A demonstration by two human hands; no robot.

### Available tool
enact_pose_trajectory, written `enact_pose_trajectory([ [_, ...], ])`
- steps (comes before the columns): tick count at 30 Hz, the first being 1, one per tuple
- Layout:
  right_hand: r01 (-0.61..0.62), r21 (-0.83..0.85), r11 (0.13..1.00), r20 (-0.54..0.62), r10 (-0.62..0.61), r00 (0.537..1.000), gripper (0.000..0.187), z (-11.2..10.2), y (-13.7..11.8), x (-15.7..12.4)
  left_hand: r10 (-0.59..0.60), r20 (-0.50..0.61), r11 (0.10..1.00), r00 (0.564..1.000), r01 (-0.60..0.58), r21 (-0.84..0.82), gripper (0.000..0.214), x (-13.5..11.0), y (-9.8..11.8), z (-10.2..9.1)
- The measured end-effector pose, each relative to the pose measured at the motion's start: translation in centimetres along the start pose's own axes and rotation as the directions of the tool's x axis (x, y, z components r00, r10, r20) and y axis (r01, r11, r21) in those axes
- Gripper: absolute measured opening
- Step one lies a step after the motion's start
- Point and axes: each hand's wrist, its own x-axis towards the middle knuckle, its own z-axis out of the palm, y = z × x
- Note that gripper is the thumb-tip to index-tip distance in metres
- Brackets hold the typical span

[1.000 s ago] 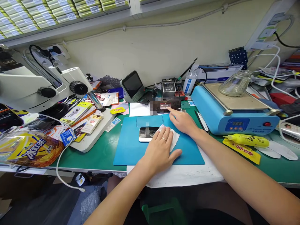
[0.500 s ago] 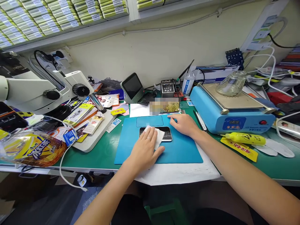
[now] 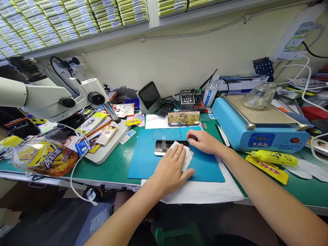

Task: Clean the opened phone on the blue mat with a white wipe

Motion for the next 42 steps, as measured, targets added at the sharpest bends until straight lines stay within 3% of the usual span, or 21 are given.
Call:
enact_pose_trajectory([
  [3, -0.003, -0.026, 1.0, 0.015, 0.003, 1.0, 0.016, 0.2, -0.1, 0.2, -0.074, -0.013, 0.996, 0.997, 0.075, 0.051, 0.072, -2.7, -2.4, -0.5],
  [6, -0.024, -0.015, 1.0, 0.026, 0.024, 0.999, 0.017, 0.3, 0.0, 0.4, -0.135, -0.016, 0.988, 0.991, 0.135, 0.076, 0.072, -3.0, -3.7, -0.9],
  [12, -0.047, 0.049, 0.998, 0.003, 0.047, 0.999, 0.019, 0.3, 0.3, 0.4, -0.08, -0.011, 0.997, 0.997, 0.08, 0.001, 0.081, 2.7, -0.8, 0.0],
  [14, -0.046, 0.054, 0.998, 0.003, 0.046, 0.999, 0.02, 0.3, 0.2, 0.3, -0.067, -0.024, 0.998, 0.997, 0.066, -0.025, 0.083, 3.6, 0.4, 0.3],
  [17, -0.034, 0.036, 0.999, 0.012, 0.034, 0.999, 0.02, 0.3, 0.1, 0.3, -0.059, -0.025, 0.997, 0.998, 0.058, -0.041, 0.082, 2.3, 0.8, 0.4],
  [22, -0.007, -0.011, 1.0, 0.01, 0.007, 1.0, 0.019, 0.3, 0.0, 0.3, -0.06, -0.017, 0.998, 0.998, 0.059, -0.02, 0.076, -1.4, -1.4, -0.2],
  [26, -0.018, 0.001, 1.0, 0.007, 0.018, 1.0, 0.02, 0.2, 0.0, 0.3, -0.115, -0.022, 0.993, 0.993, 0.115, 0.014, 0.076, 0.3, -2.3, -0.2],
  [29, -0.035, 0.026, 0.999, 0.002, 0.035, 0.999, 0.021, 0.1, 0.0, 0.2, -0.097, -0.022, 0.995, 0.995, 0.097, 0.009, 0.083, 2.1, -1.0, 0.3],
  [33, -0.036, 0.028, 0.999, 0.003, 0.036, 0.999, 0.022, 0.0, 0.1, 0.2, -0.031, -0.011, 0.999, 0.999, 0.03, -0.015, 0.086, 1.1, 0.7, 0.7],
  [35, -0.019, 0.006, 1.0, 0.005, 0.019, 1.0, 0.022, 0.1, 0.0, 0.2, -0.022, -0.008, 1.0, 1.0, 0.022, -0.008, 0.083, -0.5, 0.1, 0.4],
  [38, -0.001, -0.031, 1.0, 0.019, 0.002, 1.0, 0.022, 0.1, 0.0, 0.1, -0.112, -0.027, 0.992, 0.993, 0.114, 0.049, 0.075, -2.3, -2.2, -0.2],
  [42, 0.005, -0.025, 1.0, 0.033, -0.004, 0.999, 0.023, 0.1, -0.1, 0.2, -0.211, -0.06, 0.973, 0.976, 0.216, 0.077, 0.076, -0.9, -3.7, -0.3],
])
